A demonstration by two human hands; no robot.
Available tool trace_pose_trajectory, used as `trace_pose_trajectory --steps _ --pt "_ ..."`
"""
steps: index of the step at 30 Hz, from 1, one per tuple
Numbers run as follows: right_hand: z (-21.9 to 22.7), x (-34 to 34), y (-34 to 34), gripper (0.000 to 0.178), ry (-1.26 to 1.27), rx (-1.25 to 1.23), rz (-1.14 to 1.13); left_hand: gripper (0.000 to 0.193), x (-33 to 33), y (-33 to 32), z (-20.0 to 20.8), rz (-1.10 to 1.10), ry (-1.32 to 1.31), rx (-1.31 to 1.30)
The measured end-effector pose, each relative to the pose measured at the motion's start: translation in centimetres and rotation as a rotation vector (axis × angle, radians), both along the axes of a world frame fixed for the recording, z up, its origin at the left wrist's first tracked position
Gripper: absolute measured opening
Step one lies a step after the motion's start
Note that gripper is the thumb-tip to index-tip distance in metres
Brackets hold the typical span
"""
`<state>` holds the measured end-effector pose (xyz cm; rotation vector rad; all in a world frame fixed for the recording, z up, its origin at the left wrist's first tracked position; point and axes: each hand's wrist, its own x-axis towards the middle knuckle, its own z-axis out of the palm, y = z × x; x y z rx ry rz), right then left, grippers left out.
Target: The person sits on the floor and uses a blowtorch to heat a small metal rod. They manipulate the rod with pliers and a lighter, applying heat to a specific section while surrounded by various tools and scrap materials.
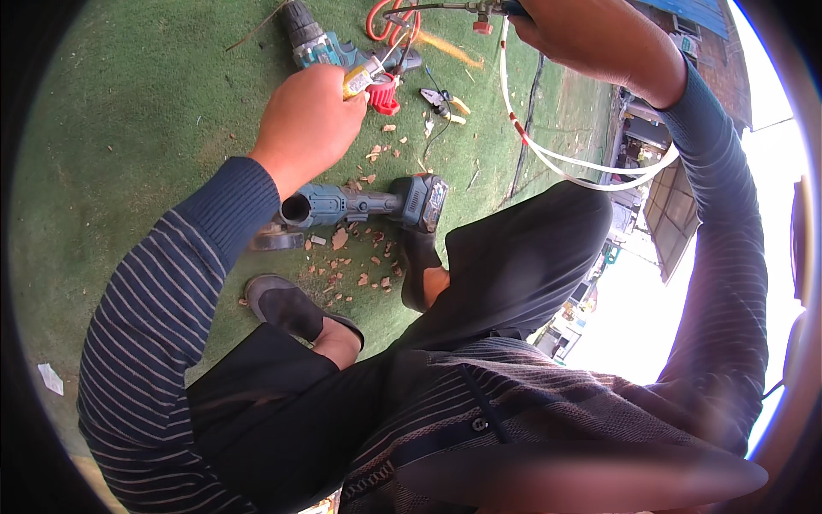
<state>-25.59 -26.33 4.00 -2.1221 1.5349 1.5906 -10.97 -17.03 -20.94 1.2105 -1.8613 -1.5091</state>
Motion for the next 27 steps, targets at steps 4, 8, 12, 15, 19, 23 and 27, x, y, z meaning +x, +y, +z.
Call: trace_pose_trajectory --steps 4,8,12,15,19,23,27 --pt "-0.3 -0.4 0.0 0.027 0.010 -0.009 0.025 0.030 0.0 0.2 0.0 0.007 -0.004 0.003" --pt "-1.0 0.0 0.0 0.029 0.092 -0.047 -0.061 0.030 0.0 0.2 0.2 0.002 -0.006 0.012" --pt "0.1 1.2 -0.2 0.030 0.045 -0.006 -0.126 0.031 0.0 -0.2 1.0 -0.021 -0.017 0.063" --pt "-0.9 0.7 -0.1 0.029 0.104 -0.071 -0.121 0.031 -0.2 -0.2 0.4 0.014 -0.005 0.007" --pt "0.0 1.1 -0.1 0.028 0.023 -0.024 -0.068 0.031 -0.3 -0.4 0.2 0.000 0.002 -0.018" --pt "-0.4 -0.6 -0.1 0.028 0.018 -0.040 -0.013 0.031 -0.7 -0.4 0.2 0.007 0.018 -0.021" --pt "0.0 0.1 0.1 0.027 0.000 -0.040 0.000 0.031 -0.8 -0.3 -0.2 0.015 0.014 -0.030"
